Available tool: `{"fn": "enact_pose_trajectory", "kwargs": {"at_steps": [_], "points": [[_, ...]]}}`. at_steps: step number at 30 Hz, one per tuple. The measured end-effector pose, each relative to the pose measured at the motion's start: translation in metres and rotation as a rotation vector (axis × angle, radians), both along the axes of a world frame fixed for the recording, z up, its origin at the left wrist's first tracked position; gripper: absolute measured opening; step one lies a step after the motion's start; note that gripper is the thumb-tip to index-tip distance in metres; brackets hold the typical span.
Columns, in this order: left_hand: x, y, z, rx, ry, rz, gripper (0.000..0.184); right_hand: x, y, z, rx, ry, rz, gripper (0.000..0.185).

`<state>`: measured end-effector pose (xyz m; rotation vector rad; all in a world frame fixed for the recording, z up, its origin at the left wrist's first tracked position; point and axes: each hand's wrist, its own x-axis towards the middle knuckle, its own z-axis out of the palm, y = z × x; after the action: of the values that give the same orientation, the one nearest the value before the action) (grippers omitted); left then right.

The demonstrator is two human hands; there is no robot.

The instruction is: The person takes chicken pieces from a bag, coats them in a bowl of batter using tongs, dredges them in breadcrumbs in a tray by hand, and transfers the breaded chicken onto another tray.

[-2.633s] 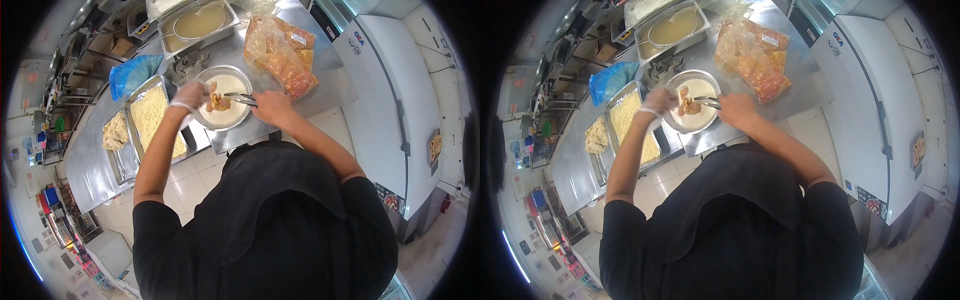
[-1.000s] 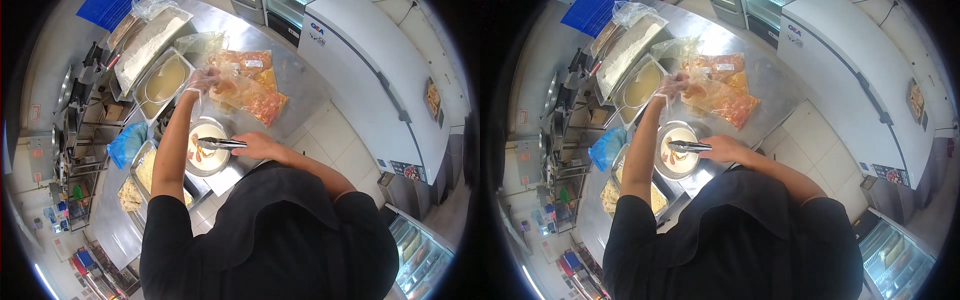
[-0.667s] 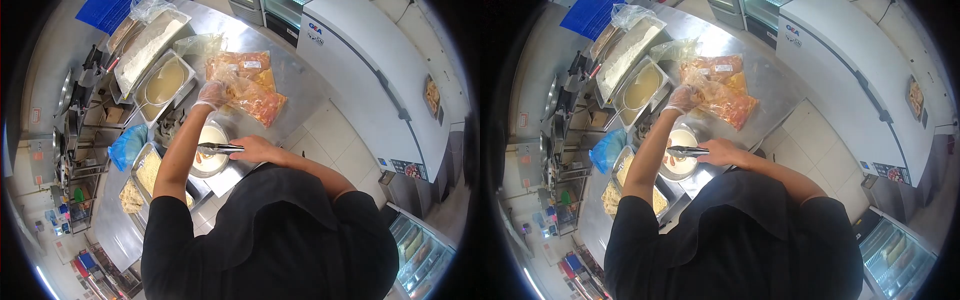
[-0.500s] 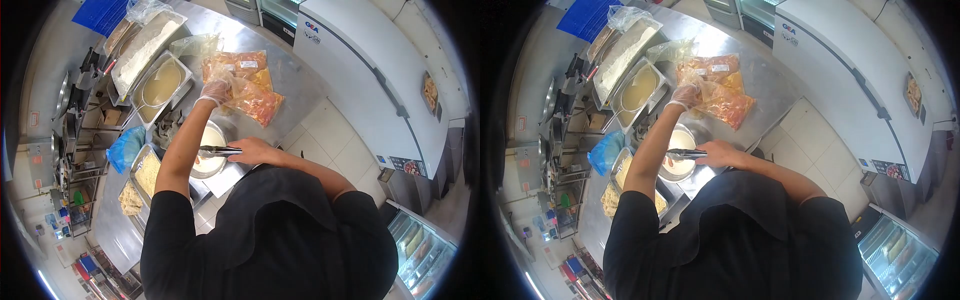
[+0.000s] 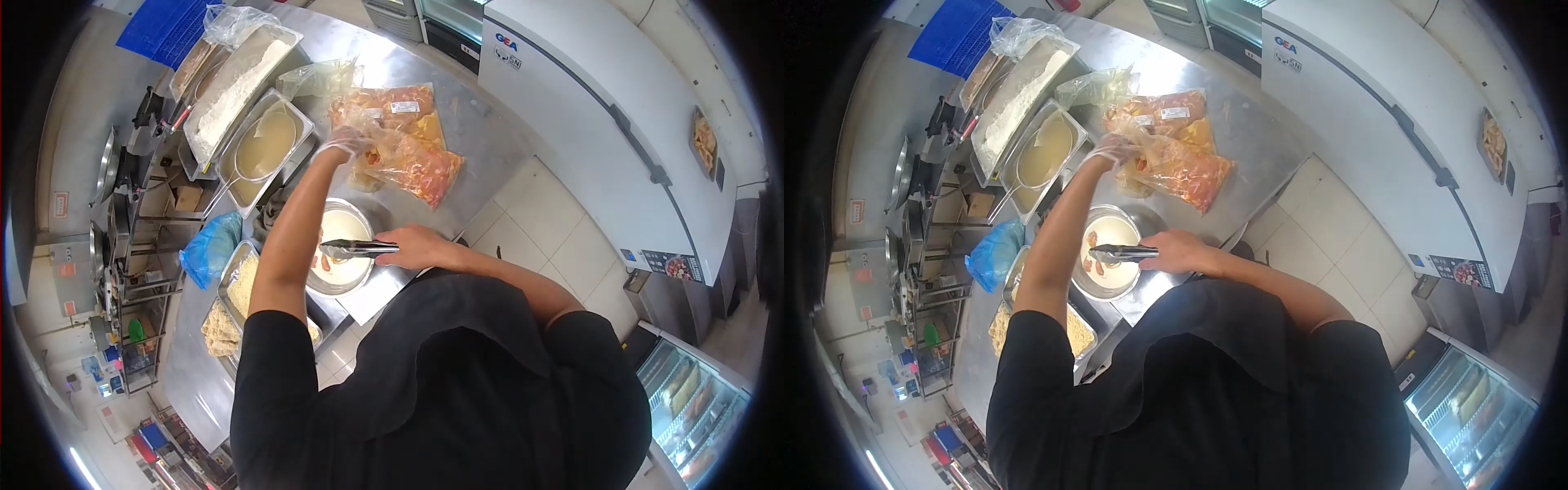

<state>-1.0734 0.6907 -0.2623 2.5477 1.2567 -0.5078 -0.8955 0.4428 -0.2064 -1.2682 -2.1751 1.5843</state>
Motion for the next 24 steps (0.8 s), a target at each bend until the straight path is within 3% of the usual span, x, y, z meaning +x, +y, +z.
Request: {"fn": "enact_pose_trajectory", "kwargs": {"at_steps": [1,4,5,8,12,14,15,17,18,20,24], "points": [[0.013,-0.014,0.007,-0.062,-0.143,0.272,0.039,-0.002,0.000,-0.001,0.004,-0.001,0.002,0.041],[0.013,0.013,-0.084,0.018,-0.180,0.297,0.039,-0.005,-0.001,-0.002,0.005,-0.001,0.002,0.040],[0.016,0.013,-0.090,0.035,-0.188,0.302,0.039,-0.005,-0.001,0.001,0.014,-0.022,0.017,0.040],[0.032,-0.011,-0.050,0.154,0.022,0.100,0.034,-0.003,-0.001,0.004,0.013,-0.052,0.038,0.042],[0.032,-0.036,0.031,0.132,0.118,0.056,0.026,0.002,0.000,0.001,0.019,-0.028,0.026,0.046],[0.005,-0.051,0.075,-0.201,-0.403,0.454,0.040,0.003,0.001,0.002,0.022,0.000,0.000,0.044],[-0.014,-0.052,0.070,-0.201,-0.399,0.464,0.040,0.003,0.001,0.002,0.025,0.021,-0.023,0.042],[-0.048,-0.059,0.065,-0.290,-0.762,0.620,0.013,0.004,0.003,0.005,0.022,0.017,-0.010,0.043],[-0.060,-0.063,0.067,-0.283,-0.763,0.636,0.013,0.004,0.005,0.006,0.021,0.009,-0.009,0.044],[-0.081,-0.076,0.074,-0.510,-1.017,0.786,0.026,0.004,0.010,0.009,0.031,-0.007,0.054,0.046],[-0.106,-0.116,0.091,-0.589,-1.189,0.849,0.027,0.010,0.014,0.016,0.034,-0.015,0.053,0.052]]}}
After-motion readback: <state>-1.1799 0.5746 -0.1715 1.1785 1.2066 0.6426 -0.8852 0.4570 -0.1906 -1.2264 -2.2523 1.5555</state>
